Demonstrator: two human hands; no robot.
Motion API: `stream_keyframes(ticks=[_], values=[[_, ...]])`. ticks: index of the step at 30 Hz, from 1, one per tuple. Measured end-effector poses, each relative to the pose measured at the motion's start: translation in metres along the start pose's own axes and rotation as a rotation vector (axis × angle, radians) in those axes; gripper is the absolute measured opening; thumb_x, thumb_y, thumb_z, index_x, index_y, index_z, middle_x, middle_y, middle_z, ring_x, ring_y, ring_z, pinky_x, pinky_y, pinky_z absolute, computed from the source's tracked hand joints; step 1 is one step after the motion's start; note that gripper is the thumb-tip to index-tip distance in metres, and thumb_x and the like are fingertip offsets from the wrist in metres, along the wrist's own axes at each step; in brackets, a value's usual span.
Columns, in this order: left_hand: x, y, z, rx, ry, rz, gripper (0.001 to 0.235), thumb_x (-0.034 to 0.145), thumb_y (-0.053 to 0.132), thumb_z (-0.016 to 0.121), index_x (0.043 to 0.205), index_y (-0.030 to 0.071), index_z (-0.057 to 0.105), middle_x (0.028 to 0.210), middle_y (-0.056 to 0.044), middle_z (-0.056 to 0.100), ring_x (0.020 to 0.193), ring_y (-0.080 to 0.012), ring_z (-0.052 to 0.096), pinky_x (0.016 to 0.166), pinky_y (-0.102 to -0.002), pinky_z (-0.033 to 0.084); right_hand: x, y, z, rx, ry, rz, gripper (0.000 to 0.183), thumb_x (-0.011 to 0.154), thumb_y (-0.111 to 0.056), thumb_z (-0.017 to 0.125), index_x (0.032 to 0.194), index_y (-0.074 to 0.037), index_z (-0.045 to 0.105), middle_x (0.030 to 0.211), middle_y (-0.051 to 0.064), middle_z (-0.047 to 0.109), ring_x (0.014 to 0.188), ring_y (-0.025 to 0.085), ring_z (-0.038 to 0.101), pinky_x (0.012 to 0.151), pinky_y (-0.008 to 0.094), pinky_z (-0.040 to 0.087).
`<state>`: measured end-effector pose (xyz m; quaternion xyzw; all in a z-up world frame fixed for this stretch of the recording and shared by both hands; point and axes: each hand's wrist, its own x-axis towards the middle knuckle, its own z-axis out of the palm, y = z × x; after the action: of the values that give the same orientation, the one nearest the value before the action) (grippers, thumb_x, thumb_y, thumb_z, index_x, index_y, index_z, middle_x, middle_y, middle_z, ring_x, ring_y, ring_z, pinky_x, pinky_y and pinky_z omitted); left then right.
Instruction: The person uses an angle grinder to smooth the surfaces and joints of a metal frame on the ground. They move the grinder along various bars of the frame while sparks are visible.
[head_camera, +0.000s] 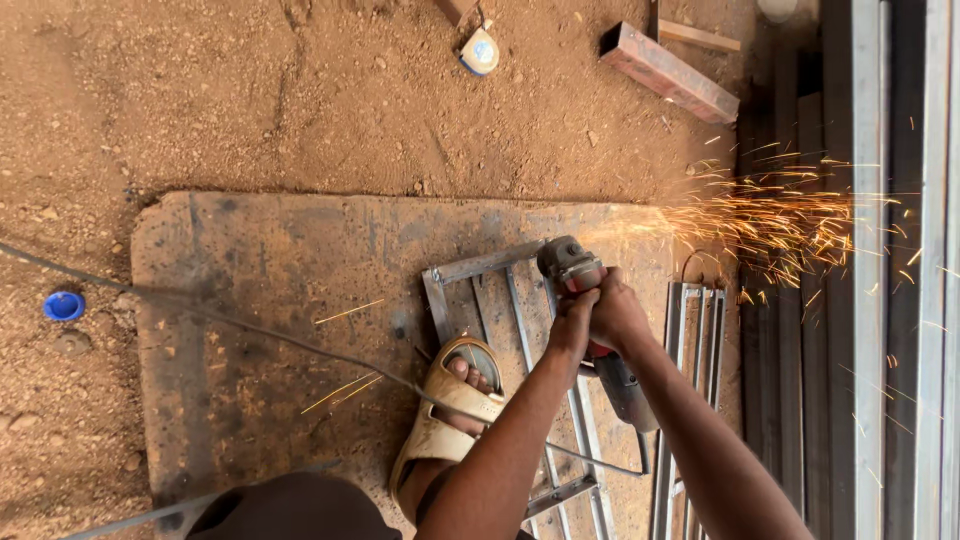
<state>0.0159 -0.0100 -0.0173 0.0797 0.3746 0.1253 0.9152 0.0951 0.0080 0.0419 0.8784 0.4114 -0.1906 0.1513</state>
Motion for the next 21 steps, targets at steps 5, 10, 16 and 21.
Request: stream_keyframes(ticks=[5,10,16,21], values=[[0.009,-0.003,-0.002,-0.002,-0.02,0.006,0.086,0.075,0.065,0.057,0.151,0.027,0.041,0.142,-0.006,0.056,0.119,-0.0306,0.062,0.087,-0.064,0.056,0.006,0.003,0.004,0.021,0.031,-0.024,0.09,0.072,-0.051,0.084,0.13,0.004,0.041,0.112,0.03,0.07,0.105,0.043,0.07,0.092,0.045,0.057],[0.002,0.005,-0.002,0.006,-0.074,0.146,0.086,0.081,0.064,0.057,0.157,0.026,0.041,0.148,-0.01,0.054,0.128,-0.0314,0.058,0.094,-0.058,0.051,0.009,0.001,0.003,0.008,-0.024,0.011,0.088,0.077,-0.048,0.083,0.131,0.006,0.037,0.11,0.03,0.071,0.099,0.041,0.072,0.086,0.046,0.06],[-0.008,0.013,-0.003,0.03,-0.049,-0.057,0.087,0.081,0.059,0.051,0.158,0.024,0.03,0.149,-0.013,0.048,0.13,-0.0313,0.054,0.1,-0.063,0.05,0.016,0.003,0.007,0.014,-0.081,0.079,0.082,0.086,-0.042,0.078,0.137,0.005,0.033,0.109,0.026,0.071,0.092,0.037,0.075,0.081,0.043,0.064],[0.004,0.013,-0.001,0.044,-0.039,0.068,0.086,0.078,0.059,0.056,0.154,0.021,0.041,0.146,-0.011,0.056,0.127,-0.0274,0.058,0.101,-0.049,0.049,0.016,0.002,0.008,0.054,-0.067,0.056,0.083,0.084,-0.04,0.078,0.139,0.003,0.033,0.111,0.025,0.071,0.092,0.036,0.074,0.08,0.043,0.065]])
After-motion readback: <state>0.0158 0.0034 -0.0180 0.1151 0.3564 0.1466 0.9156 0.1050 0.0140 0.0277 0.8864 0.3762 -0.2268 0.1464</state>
